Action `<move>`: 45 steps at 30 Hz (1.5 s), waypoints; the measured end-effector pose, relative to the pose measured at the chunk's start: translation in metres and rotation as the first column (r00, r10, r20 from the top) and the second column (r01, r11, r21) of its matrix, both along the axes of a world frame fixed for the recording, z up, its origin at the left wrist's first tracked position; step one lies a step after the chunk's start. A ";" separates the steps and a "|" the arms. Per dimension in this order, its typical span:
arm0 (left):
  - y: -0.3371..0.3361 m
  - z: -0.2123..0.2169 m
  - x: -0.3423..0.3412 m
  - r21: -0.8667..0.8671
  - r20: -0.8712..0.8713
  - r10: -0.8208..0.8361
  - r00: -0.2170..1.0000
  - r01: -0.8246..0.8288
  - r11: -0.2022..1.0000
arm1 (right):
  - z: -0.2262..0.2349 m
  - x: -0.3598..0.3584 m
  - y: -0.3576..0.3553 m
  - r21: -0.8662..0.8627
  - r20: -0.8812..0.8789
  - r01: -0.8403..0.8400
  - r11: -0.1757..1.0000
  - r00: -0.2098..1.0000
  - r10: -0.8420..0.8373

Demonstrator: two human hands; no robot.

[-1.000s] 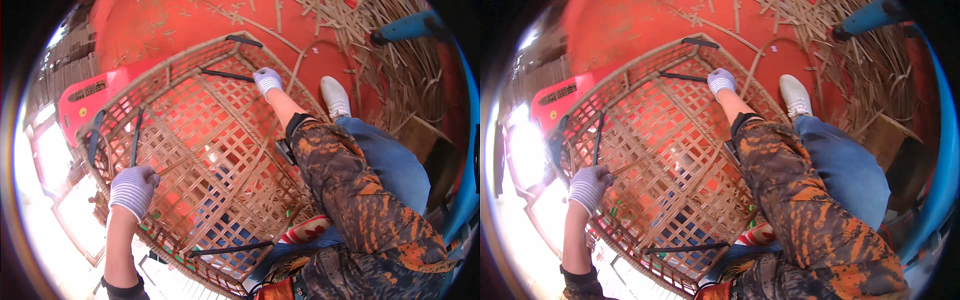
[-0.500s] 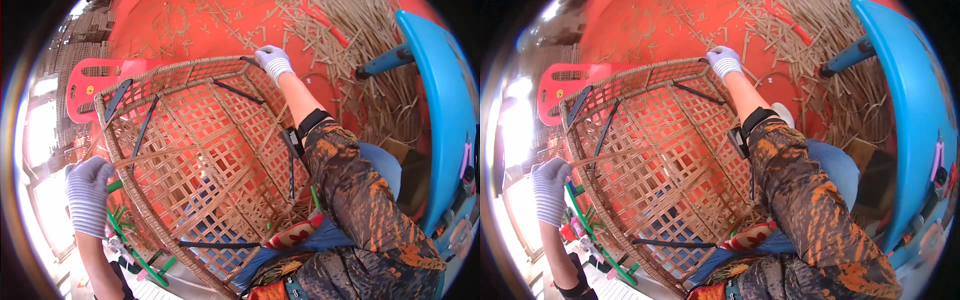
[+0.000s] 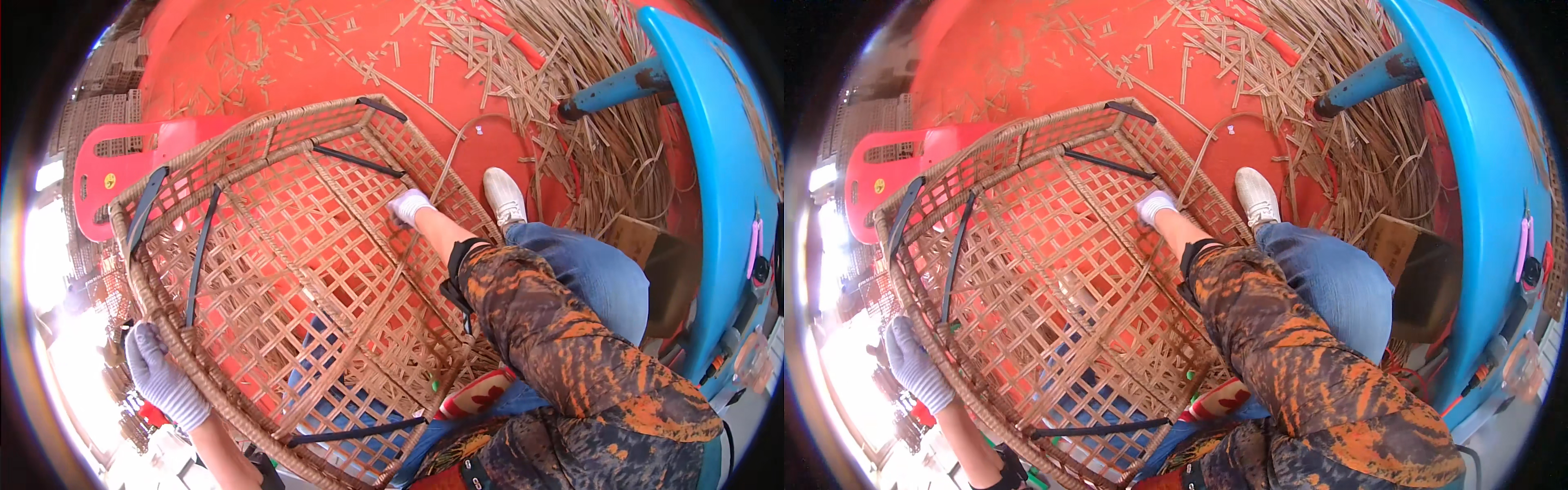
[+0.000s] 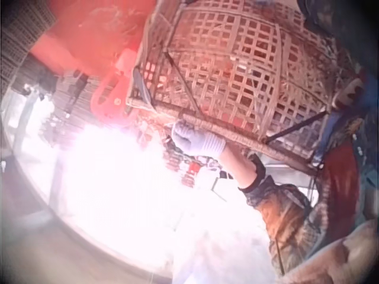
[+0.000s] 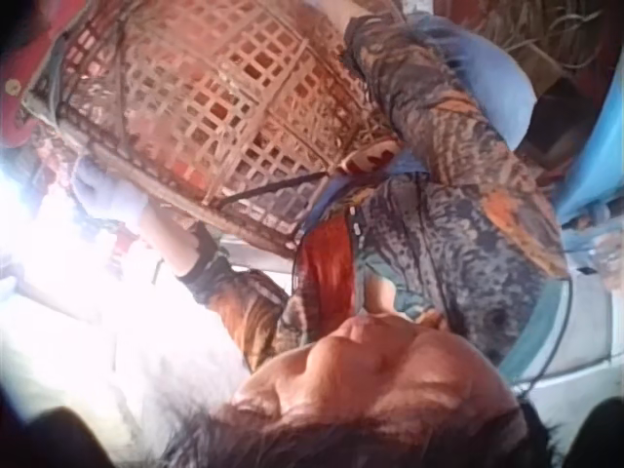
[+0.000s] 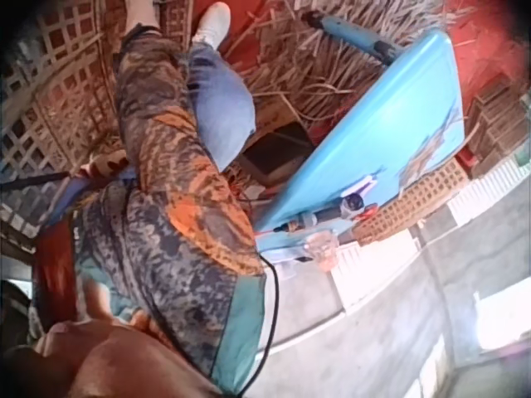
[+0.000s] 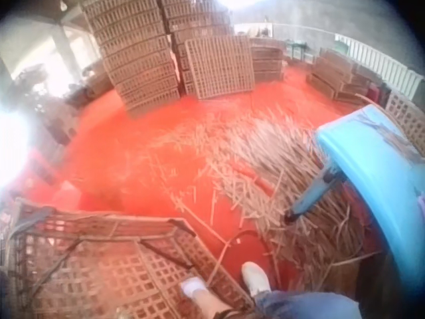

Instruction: Weaving thin wooden or bamboo strips onto a furniture frame and securing them with a pneumatic staple gun.

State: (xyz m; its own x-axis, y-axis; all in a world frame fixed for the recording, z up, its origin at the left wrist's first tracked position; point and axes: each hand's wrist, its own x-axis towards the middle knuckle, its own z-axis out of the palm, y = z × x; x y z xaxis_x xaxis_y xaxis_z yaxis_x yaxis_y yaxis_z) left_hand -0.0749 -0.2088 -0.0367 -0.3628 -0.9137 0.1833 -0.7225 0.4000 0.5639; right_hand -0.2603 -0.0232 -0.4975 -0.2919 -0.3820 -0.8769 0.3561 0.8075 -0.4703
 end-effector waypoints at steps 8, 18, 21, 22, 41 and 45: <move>-0.013 -0.002 -0.011 -0.189 0.000 0.095 0.995 -0.093 0.978 | 0.013 0.022 -0.041 0.299 0.598 0.783 0.546 0.292 -0.746; -0.027 -0.008 0.001 -0.153 -0.179 0.156 0.971 -0.184 0.971 | 0.021 0.019 -0.050 -0.086 0.442 0.613 0.785 0.730 -0.521; -0.028 -0.007 0.005 -0.130 -0.177 0.166 0.970 -0.190 0.973 | 0.021 0.019 -0.044 -0.144 0.374 0.511 0.847 0.821 -0.432; -0.028 -0.007 0.006 -0.114 -0.172 0.182 0.968 -0.203 0.973 | 0.021 0.019 -0.042 -0.106 0.397 0.511 0.853 0.808 -0.435; 0.043 0.112 -0.038 -0.463 0.579 -0.386 0.718 0.679 0.570 | 0.318 -0.021 -0.076 -0.826 -0.416 -0.271 0.494 0.884 -0.211; 0.064 0.160 -0.036 -0.388 0.259 -0.469 0.845 0.535 0.751 | 0.467 0.002 -0.056 -0.960 -0.260 -0.263 0.094 0.964 0.050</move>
